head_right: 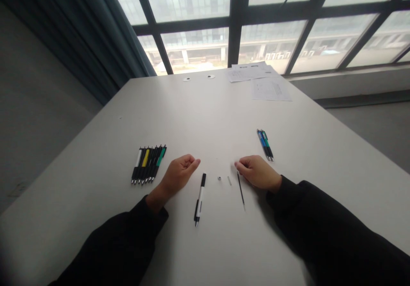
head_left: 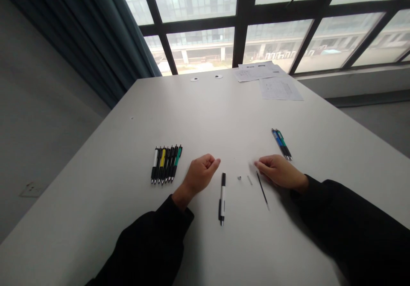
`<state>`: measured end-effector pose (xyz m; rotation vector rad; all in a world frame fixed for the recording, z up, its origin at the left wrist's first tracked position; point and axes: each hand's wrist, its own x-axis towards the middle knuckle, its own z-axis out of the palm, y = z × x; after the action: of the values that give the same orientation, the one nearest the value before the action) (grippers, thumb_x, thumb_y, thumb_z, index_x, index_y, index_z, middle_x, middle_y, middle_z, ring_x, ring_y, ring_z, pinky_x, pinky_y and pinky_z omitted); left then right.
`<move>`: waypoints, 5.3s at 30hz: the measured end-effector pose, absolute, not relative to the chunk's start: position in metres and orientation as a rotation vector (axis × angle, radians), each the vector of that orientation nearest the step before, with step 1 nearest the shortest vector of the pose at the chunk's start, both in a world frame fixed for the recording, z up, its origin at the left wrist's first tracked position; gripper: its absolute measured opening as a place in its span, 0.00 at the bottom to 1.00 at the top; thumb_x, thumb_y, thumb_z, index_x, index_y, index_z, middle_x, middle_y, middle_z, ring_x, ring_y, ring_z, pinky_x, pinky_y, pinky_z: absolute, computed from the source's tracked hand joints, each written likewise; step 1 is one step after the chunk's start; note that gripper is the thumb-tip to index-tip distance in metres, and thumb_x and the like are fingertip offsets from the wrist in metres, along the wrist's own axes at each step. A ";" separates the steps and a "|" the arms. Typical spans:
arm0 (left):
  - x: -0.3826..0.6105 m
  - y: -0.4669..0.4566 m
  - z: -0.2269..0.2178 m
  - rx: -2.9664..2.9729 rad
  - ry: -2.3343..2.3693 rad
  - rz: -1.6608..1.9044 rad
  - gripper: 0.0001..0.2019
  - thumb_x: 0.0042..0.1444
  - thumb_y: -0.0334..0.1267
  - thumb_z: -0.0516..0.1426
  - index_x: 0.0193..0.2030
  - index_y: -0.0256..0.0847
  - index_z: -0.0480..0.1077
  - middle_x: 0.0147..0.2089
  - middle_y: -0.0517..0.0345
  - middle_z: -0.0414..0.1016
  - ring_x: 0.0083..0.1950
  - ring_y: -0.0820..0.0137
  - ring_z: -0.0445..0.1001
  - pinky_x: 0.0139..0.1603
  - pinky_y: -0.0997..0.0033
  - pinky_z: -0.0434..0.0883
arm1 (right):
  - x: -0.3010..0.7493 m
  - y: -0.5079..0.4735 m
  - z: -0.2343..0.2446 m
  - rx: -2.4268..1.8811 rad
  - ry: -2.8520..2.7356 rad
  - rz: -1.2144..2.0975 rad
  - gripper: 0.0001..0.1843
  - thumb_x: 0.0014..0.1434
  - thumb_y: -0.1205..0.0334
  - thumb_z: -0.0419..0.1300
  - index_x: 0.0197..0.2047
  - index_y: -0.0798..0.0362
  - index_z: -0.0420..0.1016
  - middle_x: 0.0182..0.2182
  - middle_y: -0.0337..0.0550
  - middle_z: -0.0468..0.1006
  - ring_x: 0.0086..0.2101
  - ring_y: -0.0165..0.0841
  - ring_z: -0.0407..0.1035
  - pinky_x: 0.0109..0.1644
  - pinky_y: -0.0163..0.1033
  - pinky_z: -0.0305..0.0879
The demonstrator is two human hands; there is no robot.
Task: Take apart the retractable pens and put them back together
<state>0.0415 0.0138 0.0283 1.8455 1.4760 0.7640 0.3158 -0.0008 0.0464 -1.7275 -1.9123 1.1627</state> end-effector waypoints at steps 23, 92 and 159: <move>0.041 0.012 0.026 1.833 1.415 0.753 0.18 0.60 0.49 0.55 0.24 0.40 0.63 0.21 0.67 0.60 0.24 0.76 0.57 0.27 0.74 0.55 | 0.314 -0.002 0.047 -1.715 -1.953 1.119 0.23 0.62 0.48 0.52 0.20 0.50 0.60 0.13 0.34 0.65 0.14 0.27 0.58 0.21 0.36 0.52; 0.023 0.012 0.026 1.012 0.441 0.711 0.18 0.52 0.46 0.69 0.41 0.33 0.77 0.26 0.56 0.73 0.24 0.75 0.69 0.24 0.76 0.62 | 0.245 -0.013 0.158 -0.712 -1.601 1.126 0.08 0.62 0.73 0.58 0.33 0.52 0.65 0.32 0.38 0.75 0.27 0.29 0.75 0.31 0.38 0.75; 0.013 0.010 0.026 0.914 0.433 0.851 0.15 0.50 0.44 0.71 0.38 0.36 0.80 0.30 0.53 0.78 0.32 0.70 0.76 0.37 0.70 0.71 | 0.254 0.011 0.098 -1.652 -2.698 0.915 0.03 0.47 0.68 0.63 0.23 0.55 0.78 0.20 0.43 0.76 0.21 0.30 0.65 0.26 0.36 0.58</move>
<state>0.0133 0.0101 0.0261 0.9140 0.4331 0.8512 0.2542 0.0115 0.0984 -1.6522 -2.6983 0.9153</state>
